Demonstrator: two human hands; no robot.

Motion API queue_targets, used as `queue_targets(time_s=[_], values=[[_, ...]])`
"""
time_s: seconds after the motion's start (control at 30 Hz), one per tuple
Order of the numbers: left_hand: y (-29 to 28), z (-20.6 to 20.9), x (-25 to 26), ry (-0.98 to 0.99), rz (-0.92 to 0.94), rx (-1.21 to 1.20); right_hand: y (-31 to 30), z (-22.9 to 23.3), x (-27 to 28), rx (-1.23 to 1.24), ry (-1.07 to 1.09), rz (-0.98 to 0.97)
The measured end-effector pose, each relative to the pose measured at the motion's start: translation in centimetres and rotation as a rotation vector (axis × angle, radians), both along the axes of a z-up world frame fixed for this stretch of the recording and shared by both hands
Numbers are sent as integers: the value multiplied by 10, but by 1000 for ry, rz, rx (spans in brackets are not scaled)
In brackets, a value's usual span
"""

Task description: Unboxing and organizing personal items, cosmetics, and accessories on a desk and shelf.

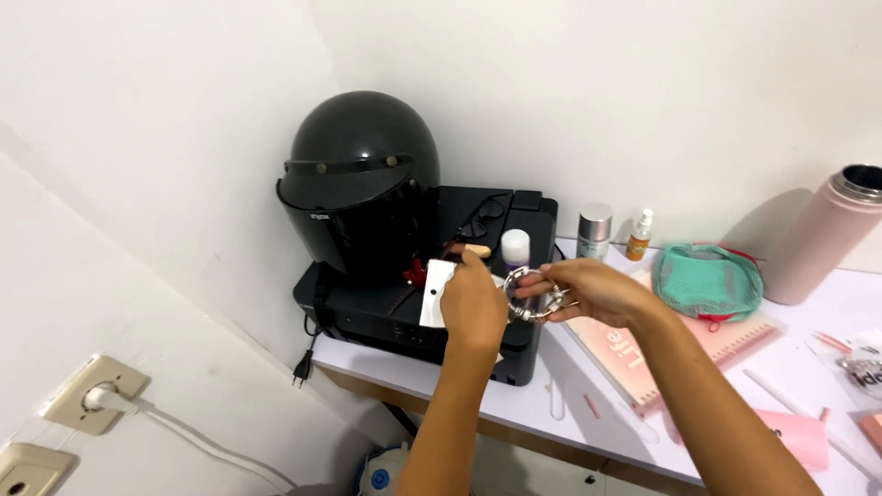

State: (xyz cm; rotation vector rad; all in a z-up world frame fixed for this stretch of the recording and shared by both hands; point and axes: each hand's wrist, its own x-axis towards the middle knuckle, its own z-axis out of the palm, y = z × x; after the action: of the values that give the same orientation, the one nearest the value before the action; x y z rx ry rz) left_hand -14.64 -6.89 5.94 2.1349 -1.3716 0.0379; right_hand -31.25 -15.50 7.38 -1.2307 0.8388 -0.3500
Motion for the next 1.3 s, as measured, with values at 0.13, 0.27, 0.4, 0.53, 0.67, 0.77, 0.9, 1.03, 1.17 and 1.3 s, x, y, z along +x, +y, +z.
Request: queue_targets(time_s=[0.13, 0.27, 0.4, 0.53, 0.67, 0.77, 0.9, 1.03, 1.17, 1.3], values=[[-4, 29, -32, 44, -60, 18, -9, 8, -42, -40, -33, -5], [-19, 26, -73, 60, -96, 97, -17, 7, -92, -80, 8, 15], [-53, 1, -125, 11, -189, 98, -38, -10, -149, -40, 76, 69], [-88, -28, -194, -27, -264, 100, -61, -35, -210, -67, 154, -26], [-117, -62, -264, 19, -332, 191, -84, -74, -272, -124, 224, -181], [-133, -82, -307, 35, -379, 201, -79, -71, -308, -152, 230, -281], [-136, -93, -353, 111, -465, 269, -71, -71, -356, -196, 328, -255], [-142, -113, -391, 168, -486, 269, -83, -86, -407, -201, 152, -188], [-146, -114, -430, 209, -515, 332, -75, -59, -432, -383, 426, -209], [-153, -143, -455, 231, -532, 334, -90, -72, -449, -558, 647, -228]])
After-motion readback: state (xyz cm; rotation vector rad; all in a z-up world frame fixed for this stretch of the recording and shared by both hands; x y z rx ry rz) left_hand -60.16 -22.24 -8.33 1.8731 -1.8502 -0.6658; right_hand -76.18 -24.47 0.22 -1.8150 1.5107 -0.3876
